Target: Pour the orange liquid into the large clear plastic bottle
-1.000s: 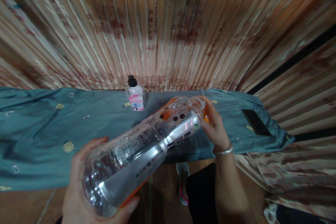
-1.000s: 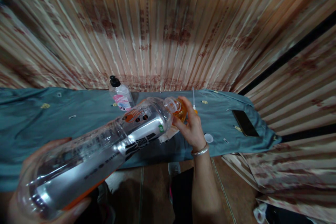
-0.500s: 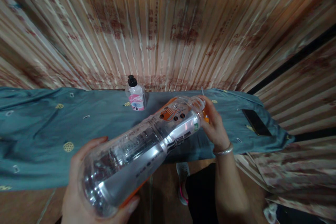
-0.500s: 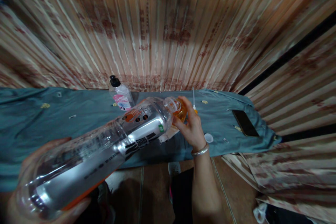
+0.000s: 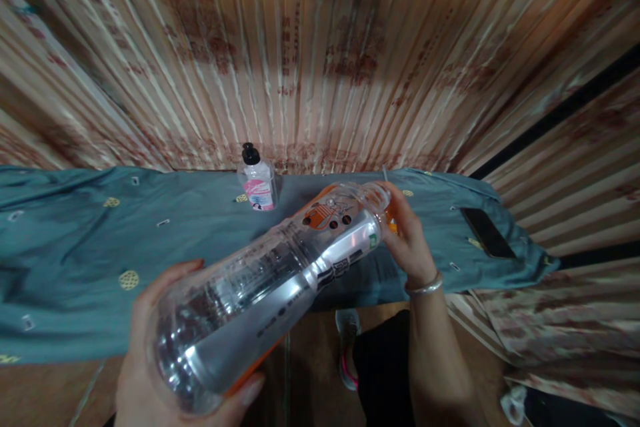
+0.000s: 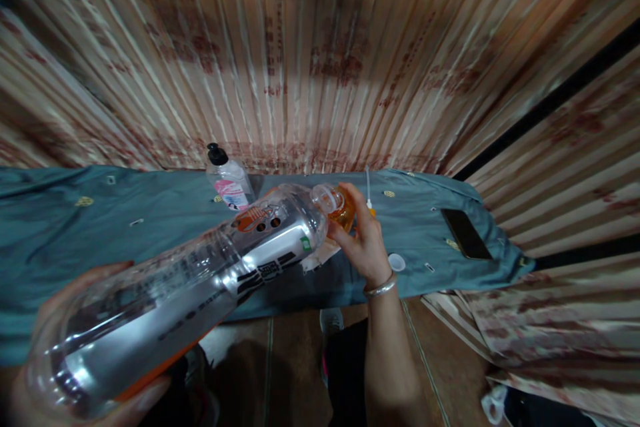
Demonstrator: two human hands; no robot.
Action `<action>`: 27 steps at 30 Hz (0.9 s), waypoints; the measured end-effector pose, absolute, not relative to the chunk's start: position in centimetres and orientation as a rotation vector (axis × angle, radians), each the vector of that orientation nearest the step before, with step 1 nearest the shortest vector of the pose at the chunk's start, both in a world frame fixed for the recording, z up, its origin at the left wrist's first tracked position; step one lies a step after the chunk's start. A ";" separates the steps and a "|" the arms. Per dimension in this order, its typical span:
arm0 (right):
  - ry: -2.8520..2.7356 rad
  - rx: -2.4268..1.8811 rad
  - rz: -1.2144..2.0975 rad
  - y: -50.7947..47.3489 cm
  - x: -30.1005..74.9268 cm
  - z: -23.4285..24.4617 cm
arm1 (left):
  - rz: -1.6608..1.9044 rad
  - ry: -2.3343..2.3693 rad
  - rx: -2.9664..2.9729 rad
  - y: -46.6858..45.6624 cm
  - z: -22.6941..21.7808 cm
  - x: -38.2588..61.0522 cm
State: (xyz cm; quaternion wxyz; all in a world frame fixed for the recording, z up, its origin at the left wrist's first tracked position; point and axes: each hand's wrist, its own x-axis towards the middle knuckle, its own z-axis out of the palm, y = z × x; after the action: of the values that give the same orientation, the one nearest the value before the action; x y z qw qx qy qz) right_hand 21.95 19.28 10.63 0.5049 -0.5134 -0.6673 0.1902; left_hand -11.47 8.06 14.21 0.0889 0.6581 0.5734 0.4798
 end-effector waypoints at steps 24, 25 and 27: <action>-1.624 -1.238 0.420 19.3 22.0 10.6 | 1.437 1.680 1.977 8.2 13.9 -12.0; -1.627 -1.233 0.422 19.3 22.0 10.6 | 1.428 1.681 1.979 8.2 13.8 -12.1; -1.634 -1.222 0.422 19.3 22.0 10.6 | 1.423 1.686 1.990 8.2 13.7 -12.1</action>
State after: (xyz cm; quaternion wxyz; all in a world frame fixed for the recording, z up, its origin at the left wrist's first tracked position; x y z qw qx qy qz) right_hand 22.03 19.35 10.57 0.5046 -0.5064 -0.6770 0.1748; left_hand -12.11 8.15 13.73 0.0854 0.6674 0.5654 0.4771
